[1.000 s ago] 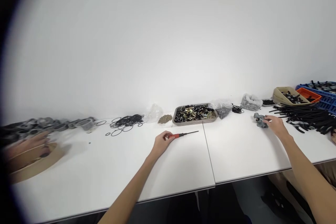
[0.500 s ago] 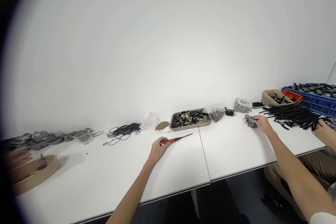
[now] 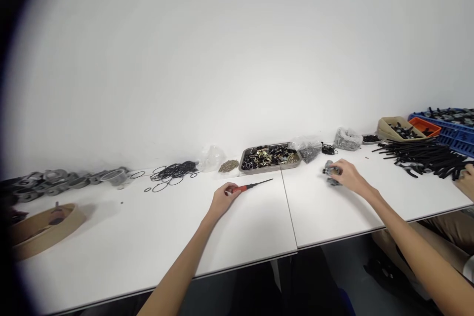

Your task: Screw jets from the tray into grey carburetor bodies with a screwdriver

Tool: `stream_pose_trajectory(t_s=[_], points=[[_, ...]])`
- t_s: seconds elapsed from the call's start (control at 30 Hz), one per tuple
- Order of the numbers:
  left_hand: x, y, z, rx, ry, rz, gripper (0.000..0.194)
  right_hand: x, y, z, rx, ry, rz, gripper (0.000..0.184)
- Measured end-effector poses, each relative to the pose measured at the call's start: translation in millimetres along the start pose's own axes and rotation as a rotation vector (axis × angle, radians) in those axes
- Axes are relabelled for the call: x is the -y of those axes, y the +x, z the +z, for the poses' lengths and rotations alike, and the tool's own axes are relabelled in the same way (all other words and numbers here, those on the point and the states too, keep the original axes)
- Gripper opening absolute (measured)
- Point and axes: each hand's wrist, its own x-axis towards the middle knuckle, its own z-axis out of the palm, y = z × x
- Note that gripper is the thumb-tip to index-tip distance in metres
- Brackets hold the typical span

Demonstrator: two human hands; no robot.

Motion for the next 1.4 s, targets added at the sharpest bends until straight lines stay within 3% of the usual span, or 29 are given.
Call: stream_pose_trajectory(t_s=[0.2,0.37,0.47,0.63,0.73,0.87,0.97,1.1,1.2,1.27,1.4], points=[[3.0,-0.5,0.9,0.012,0.02,-0.014,0.023,120.9,-61.2,49.9,0.353,0.244,-0.203,0.035],[8.7,0.5,1.9,0.021,0.034,-0.014,0.023,161.2,-76.3,95.4,0.504,0.33,-0.347,0.031],[10.3,1.5,2.1,0.025,0.037,-0.014,0.023,168.7,-67.8,101.0,0.519,0.337,-0.384,0.03],[9.0,2.5,2.6,0.029,0.025,-0.019,0.021,183.7,-44.5,75.3,0.659,0.198,-0.315,0.022],[7.5,2.7,2.8,0.027,0.018,-0.021,0.019,194.0,-35.7,70.3,0.678,0.014,-0.424,0.021],[5.4,2.1,2.6,0.025,0.011,-0.021,0.019,204.4,-31.2,79.9,0.64,-0.259,-0.618,0.021],[3.5,1.2,2.6,0.024,0.004,-0.017,0.018,211.8,-28.8,78.8,0.64,-0.329,-0.662,0.022],[1.9,0.6,2.7,0.027,-0.01,-0.019,0.02,219.2,-20.4,55.8,0.709,-0.186,-0.526,0.013],[1.9,0.6,2.5,0.038,-0.018,-0.02,0.021,210.6,-3.8,46.0,0.67,-0.026,-0.41,0.006],[1.6,0.5,2.2,0.042,-0.018,-0.018,0.021,194.4,11.5,55.7,0.641,0.025,-0.351,0.008],[-0.8,-0.2,1.3,0.03,-0.011,-0.011,0.019,153.3,33.6,103.9,0.694,0.097,-0.188,0.008]])
